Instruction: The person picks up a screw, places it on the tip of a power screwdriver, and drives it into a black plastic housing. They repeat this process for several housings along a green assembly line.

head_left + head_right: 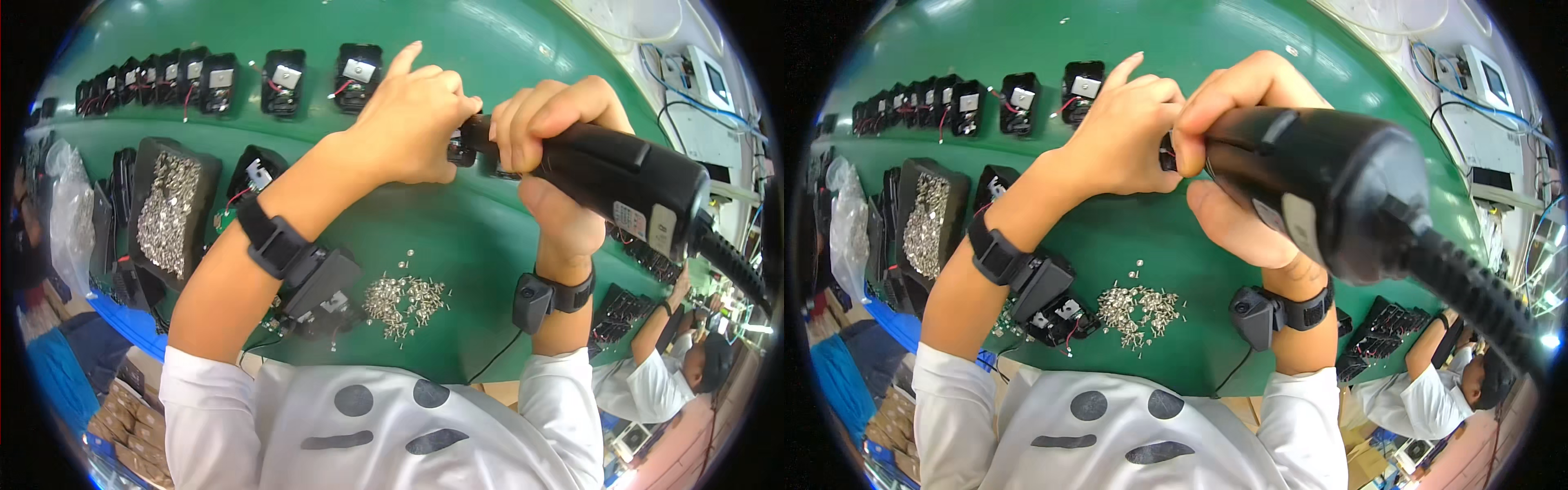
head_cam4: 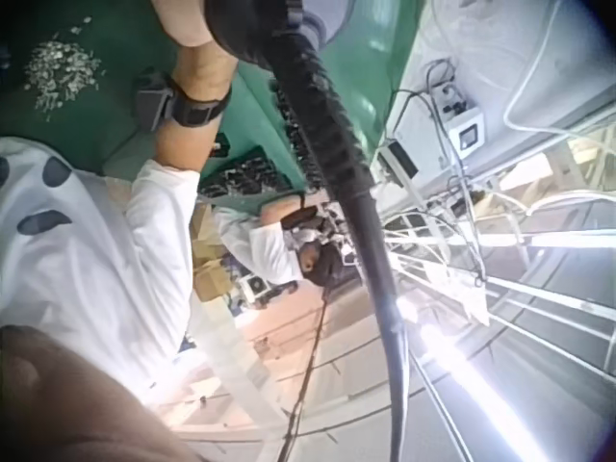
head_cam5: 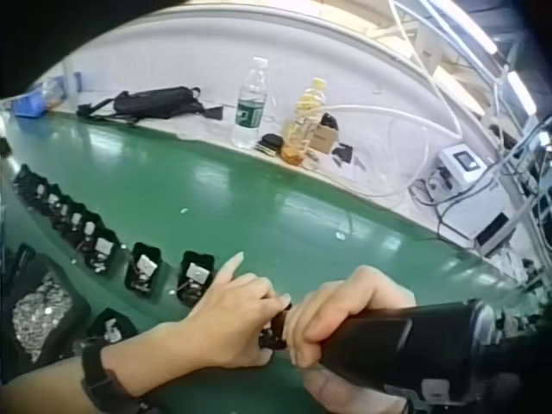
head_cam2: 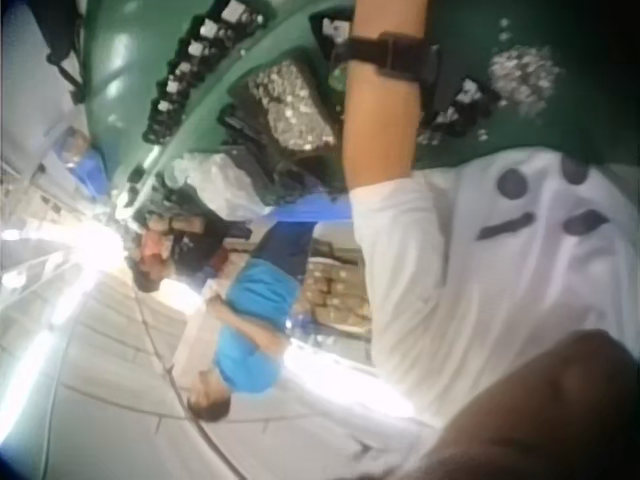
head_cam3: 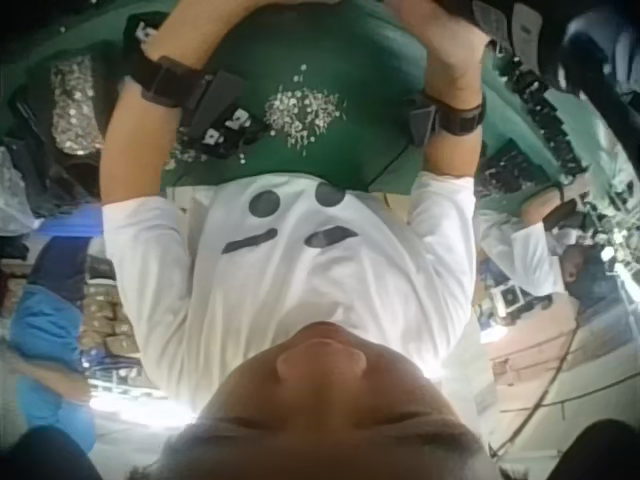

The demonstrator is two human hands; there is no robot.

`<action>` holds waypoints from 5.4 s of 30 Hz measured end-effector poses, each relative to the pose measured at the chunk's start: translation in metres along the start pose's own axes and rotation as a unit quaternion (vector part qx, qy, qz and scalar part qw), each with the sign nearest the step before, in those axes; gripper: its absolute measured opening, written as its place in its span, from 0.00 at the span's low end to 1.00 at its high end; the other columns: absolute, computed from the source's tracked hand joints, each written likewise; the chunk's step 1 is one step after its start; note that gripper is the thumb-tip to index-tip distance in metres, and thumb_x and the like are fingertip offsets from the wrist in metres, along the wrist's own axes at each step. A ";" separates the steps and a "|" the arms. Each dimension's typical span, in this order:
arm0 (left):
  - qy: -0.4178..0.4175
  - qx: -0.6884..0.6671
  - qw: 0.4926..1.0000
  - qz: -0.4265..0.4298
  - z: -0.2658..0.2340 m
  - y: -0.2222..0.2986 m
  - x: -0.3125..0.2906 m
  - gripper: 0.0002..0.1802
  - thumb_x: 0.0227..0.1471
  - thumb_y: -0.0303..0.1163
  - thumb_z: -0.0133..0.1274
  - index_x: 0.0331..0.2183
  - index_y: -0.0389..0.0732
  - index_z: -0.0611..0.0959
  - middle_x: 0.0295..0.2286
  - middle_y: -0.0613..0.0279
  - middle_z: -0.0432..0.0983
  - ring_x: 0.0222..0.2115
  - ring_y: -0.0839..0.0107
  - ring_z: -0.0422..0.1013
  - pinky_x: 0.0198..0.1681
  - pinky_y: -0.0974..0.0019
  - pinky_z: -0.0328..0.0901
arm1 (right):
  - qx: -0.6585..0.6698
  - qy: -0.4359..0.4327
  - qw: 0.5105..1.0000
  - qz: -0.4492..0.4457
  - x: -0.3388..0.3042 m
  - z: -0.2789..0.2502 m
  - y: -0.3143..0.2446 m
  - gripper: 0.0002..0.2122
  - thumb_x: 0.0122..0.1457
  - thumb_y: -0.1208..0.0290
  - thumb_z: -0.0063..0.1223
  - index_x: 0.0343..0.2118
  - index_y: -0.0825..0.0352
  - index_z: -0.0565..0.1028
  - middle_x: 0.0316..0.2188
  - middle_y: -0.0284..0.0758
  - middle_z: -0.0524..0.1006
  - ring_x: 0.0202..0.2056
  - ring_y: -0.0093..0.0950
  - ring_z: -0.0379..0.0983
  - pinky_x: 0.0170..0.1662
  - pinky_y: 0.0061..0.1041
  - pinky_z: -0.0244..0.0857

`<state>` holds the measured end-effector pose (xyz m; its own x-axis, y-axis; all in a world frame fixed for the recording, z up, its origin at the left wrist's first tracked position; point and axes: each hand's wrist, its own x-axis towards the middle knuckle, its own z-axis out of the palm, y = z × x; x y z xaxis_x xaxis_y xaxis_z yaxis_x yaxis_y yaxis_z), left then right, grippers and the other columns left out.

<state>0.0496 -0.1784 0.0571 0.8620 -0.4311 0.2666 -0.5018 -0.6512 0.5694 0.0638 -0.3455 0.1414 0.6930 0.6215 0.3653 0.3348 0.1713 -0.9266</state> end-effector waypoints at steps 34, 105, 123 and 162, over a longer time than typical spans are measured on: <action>0.014 -0.350 0.913 -0.207 -0.034 0.113 -0.109 0.02 0.50 0.25 0.58 0.29 0.39 0.80 0.29 0.58 0.80 0.28 0.69 0.74 0.33 0.68 0.65 | 0.103 0.201 0.957 -0.183 -0.139 0.069 -0.153 0.09 0.48 0.78 0.62 0.28 0.66 0.70 0.20 0.36 0.77 0.19 0.31 0.74 0.31 0.33 0.72; -0.053 0.075 0.996 0.001 0.011 0.031 0.017 0.43 0.28 0.44 0.71 0.48 0.37 0.75 0.37 0.57 0.76 0.42 0.63 0.72 0.55 0.50 0.57 | 0.044 0.244 0.962 -0.110 -0.047 -0.009 -0.010 0.23 0.49 0.80 0.60 0.46 0.66 0.62 0.30 0.34 0.72 0.32 0.27 0.71 0.43 0.33 0.66; -0.011 0.043 0.999 0.029 0.016 0.019 0.024 0.28 0.26 0.43 0.66 0.33 0.37 0.79 0.26 0.56 0.77 0.31 0.60 0.74 0.45 0.60 0.62 | 0.044 0.147 0.984 -0.090 -0.036 -0.011 -0.006 0.17 0.44 0.86 0.53 0.38 0.69 0.65 0.29 0.36 0.72 0.32 0.25 0.70 0.42 0.26 0.66; -0.081 -0.159 0.977 -0.120 -0.039 0.108 -0.090 0.03 0.45 0.27 0.59 0.24 0.39 0.81 0.24 0.60 0.76 0.28 0.67 0.73 0.36 0.64 0.63 | 0.076 0.384 0.910 -0.136 -0.123 0.028 -0.106 0.22 0.45 0.76 0.62 0.44 0.61 0.66 0.27 0.30 0.70 0.28 0.27 0.68 0.41 0.34 0.61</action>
<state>-0.0798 -0.1854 0.1248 0.9163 -0.4002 -0.0158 -0.2172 -0.5297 0.8199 -0.0745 -0.4189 0.1920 0.8593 -0.1667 0.4835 0.5086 0.3788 -0.7732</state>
